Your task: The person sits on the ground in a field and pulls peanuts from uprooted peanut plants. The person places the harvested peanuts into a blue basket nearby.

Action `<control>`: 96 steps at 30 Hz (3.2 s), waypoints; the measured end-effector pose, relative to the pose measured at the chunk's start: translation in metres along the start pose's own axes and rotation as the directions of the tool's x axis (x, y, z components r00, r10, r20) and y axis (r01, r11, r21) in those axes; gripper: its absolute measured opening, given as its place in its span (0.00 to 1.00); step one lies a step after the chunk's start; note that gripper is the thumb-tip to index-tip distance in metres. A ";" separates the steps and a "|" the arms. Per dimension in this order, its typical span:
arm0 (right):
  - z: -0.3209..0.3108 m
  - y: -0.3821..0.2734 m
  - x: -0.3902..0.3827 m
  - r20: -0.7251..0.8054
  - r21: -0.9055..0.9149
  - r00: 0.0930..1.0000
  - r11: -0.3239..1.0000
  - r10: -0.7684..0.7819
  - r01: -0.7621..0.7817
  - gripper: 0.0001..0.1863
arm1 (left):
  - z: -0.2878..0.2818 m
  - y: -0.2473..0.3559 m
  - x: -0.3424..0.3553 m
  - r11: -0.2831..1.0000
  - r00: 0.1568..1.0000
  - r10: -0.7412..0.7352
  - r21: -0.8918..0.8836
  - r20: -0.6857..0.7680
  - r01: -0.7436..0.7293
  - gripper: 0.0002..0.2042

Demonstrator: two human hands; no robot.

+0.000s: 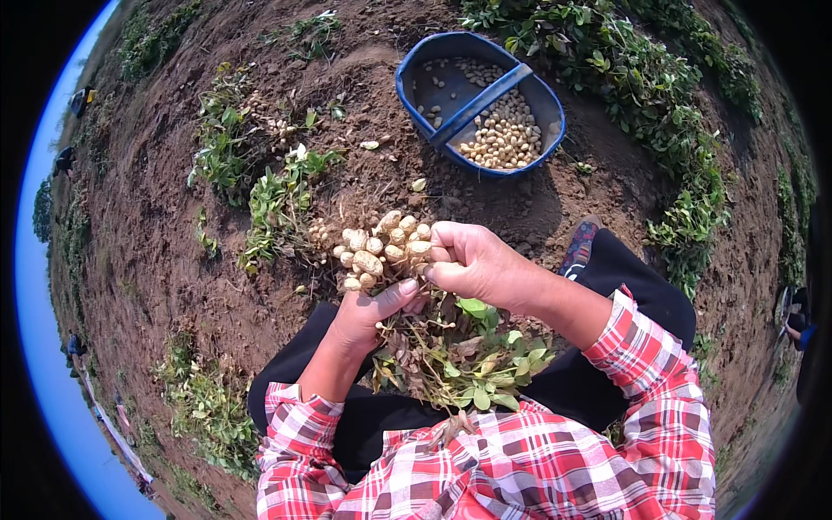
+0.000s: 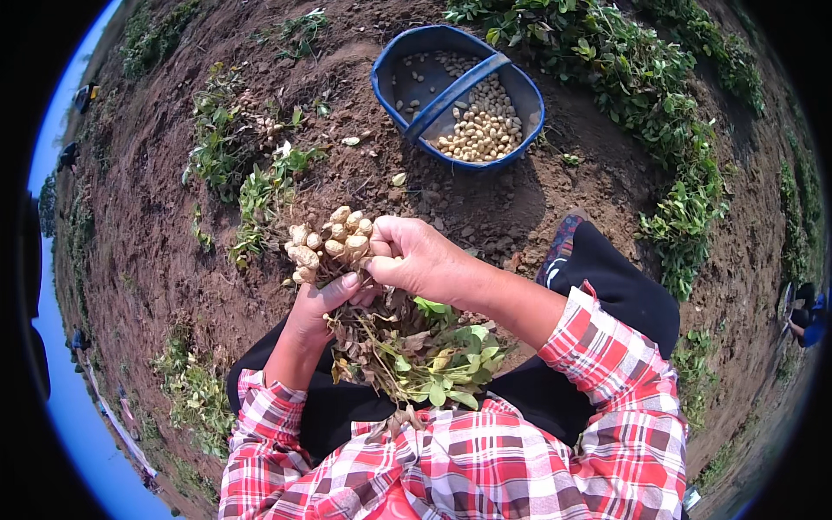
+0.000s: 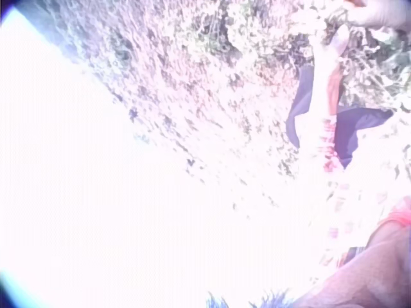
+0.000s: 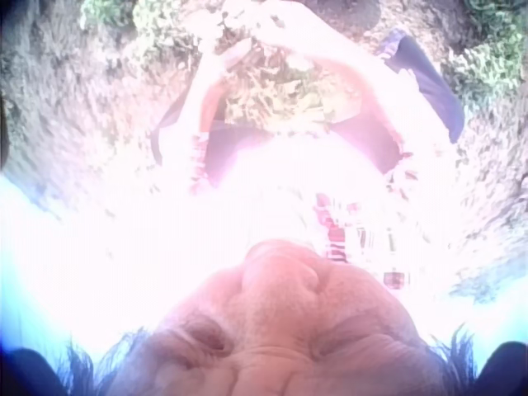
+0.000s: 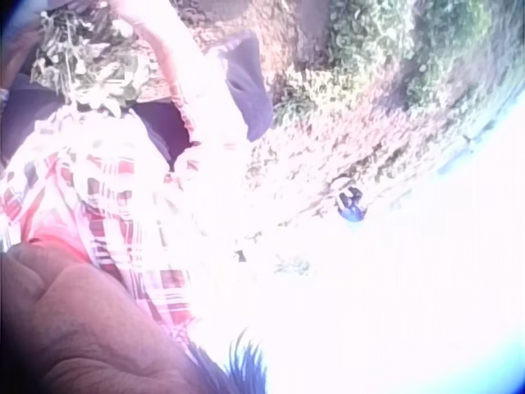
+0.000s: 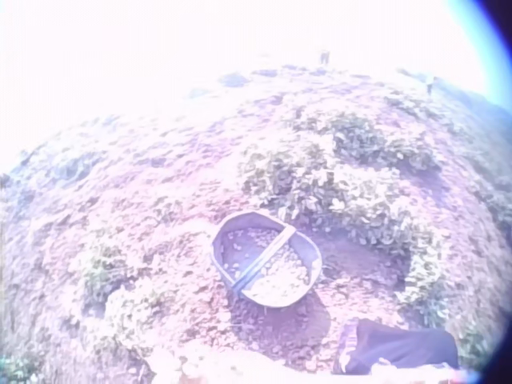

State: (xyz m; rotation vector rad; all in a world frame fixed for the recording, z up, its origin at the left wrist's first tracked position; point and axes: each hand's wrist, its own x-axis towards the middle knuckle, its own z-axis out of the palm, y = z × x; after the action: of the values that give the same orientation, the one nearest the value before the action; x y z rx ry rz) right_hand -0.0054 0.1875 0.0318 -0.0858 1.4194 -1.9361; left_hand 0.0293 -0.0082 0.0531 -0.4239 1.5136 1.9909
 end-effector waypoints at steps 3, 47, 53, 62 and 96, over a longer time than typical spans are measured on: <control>-0.029 -0.003 0.006 -0.292 -0.354 0.933 0.930 -0.212 0.100 0.10 | -0.011 -0.001 -0.007 0.998 0.997 -0.007 -0.055 -0.072 0.003 0.21; -0.022 -0.014 -0.001 0.161 0.175 0.985 0.980 0.064 -0.093 0.19 | -0.031 -0.025 0.007 0.953 0.905 0.093 -0.300 0.414 0.039 0.17; -0.071 -0.025 0.033 0.057 -0.996 0.555 -0.088 -0.830 -0.029 0.18 | -0.027 -0.023 0.006 0.967 0.930 0.071 -0.253 0.360 0.024 0.18; 0.006 0.014 0.013 0.086 -0.496 0.941 0.805 -0.326 0.324 0.15 | -0.025 -0.023 0.007 0.954 0.968 -0.049 -0.276 0.245 0.118 0.13; -0.074 -0.024 0.017 -0.033 -0.997 0.781 0.077 -0.624 0.020 0.23 | -0.021 -0.014 -0.002 0.988 0.988 -0.137 -0.075 -0.069 0.132 0.16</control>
State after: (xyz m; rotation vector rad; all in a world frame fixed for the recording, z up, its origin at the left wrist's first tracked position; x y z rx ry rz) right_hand -0.0631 0.2402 0.0176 -0.6724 3.1037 -0.8649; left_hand 0.0378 -0.0263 0.0370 -0.6183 1.4227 1.9458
